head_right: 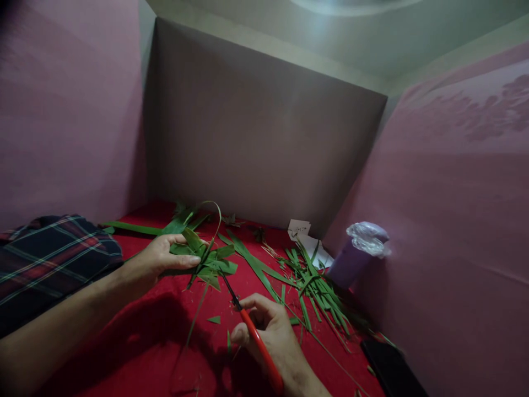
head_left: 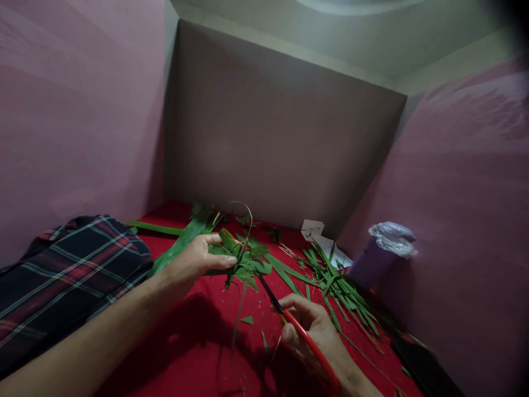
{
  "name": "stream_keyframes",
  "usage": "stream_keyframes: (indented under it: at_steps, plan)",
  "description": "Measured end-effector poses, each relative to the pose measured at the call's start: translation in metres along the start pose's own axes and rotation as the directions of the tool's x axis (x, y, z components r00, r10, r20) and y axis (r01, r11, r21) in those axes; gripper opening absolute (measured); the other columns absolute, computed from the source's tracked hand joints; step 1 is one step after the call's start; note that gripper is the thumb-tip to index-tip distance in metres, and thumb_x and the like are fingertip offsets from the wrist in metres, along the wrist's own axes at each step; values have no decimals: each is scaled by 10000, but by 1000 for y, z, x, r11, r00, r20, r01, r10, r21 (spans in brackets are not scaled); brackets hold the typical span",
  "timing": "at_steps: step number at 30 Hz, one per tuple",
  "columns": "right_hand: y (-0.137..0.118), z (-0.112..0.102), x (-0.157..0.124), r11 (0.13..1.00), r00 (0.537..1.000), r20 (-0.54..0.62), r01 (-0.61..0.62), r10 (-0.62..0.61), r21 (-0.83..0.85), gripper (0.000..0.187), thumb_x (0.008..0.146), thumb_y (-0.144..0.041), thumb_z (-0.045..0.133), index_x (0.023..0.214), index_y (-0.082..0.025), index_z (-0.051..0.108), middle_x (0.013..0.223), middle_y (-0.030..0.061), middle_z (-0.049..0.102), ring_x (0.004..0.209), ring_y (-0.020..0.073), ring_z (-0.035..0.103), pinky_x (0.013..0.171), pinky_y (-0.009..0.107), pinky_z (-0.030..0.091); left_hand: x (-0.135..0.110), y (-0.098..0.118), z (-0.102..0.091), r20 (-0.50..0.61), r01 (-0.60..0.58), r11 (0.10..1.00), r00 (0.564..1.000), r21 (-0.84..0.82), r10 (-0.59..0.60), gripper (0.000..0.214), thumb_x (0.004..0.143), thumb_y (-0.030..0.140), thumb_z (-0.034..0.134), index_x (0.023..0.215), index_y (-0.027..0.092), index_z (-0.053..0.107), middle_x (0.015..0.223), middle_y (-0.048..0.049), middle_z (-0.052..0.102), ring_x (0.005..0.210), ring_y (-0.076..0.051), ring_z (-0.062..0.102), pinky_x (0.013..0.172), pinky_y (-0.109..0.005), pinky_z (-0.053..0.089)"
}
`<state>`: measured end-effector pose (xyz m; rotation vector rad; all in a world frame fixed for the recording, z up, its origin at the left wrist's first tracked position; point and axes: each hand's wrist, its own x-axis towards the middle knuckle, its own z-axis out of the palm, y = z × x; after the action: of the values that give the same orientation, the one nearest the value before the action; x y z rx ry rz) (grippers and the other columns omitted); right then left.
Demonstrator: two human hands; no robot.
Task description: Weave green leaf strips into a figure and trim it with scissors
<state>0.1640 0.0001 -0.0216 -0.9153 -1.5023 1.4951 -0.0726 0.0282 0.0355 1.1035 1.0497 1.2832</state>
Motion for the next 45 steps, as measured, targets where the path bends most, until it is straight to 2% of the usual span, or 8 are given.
stream_keyframes:
  at_steps: [6, 12, 21, 31, 40, 45]
  plan:
    - [5, -2, 1, 999, 1000, 9, -12, 12, 36, 528, 488, -518, 791, 804, -152, 578, 447, -96, 438, 359, 19, 238, 353, 163, 173, 2, -2, -3, 31, 13, 1000, 999, -3, -13, 341, 529, 184, 785, 843, 160, 652, 721, -30, 729, 685, -194, 681, 740, -341, 529]
    - [8, -3, 2, 999, 999, 17, -34, 34, 39, 494, 497, -485, 798, 795, -149, 593, 451, -70, 507, 340, 15, 254, 348, 163, 178, -1, 3, -2, 89, 23, 1000, 996, -16, -21, 307, 574, 167, 766, 859, 170, 652, 736, -13, 739, 691, -169, 681, 726, -302, 531]
    - [8, -4, 3, 998, 999, 38, -33, 31, 57, 483, 504, -468, 805, 787, -146, 584, 439, -88, 482, 339, 10, 248, 340, 152, 174, -3, 5, -2, 85, 0, 1000, 996, 16, -2, 302, 586, 169, 757, 871, 155, 656, 785, -34, 739, 742, -192, 683, 783, -336, 518]
    - [4, -3, 1, 999, 999, 11, -41, 40, 36, 495, 493, -485, 802, 786, -160, 570, 440, -95, 456, 351, 19, 257, 342, 153, 169, -4, 3, -2, 116, -17, 1000, 993, 15, 15, 269, 603, 162, 748, 860, 167, 666, 748, -9, 735, 711, -157, 674, 737, -286, 521]
    - [8, -4, 0, 1000, 999, 36, -4, 3, 25, 462, 550, -476, 781, 802, -152, 569, 461, -96, 443, 365, 17, 248, 351, 155, 160, -4, 4, 0, 115, -35, 999, 993, 25, 32, 221, 592, 151, 750, 798, 172, 671, 732, 2, 731, 688, -150, 666, 714, -278, 520]
    - [2, -1, -2, 1000, 999, 44, -13, 13, -4, 497, 561, -535, 749, 818, -158, 553, 453, -109, 406, 331, 13, 244, 340, 163, 173, -1, 2, -1, 74, -30, 999, 997, 22, 28, 256, 579, 161, 759, 817, 165, 664, 737, -4, 732, 689, -154, 668, 732, -289, 517]
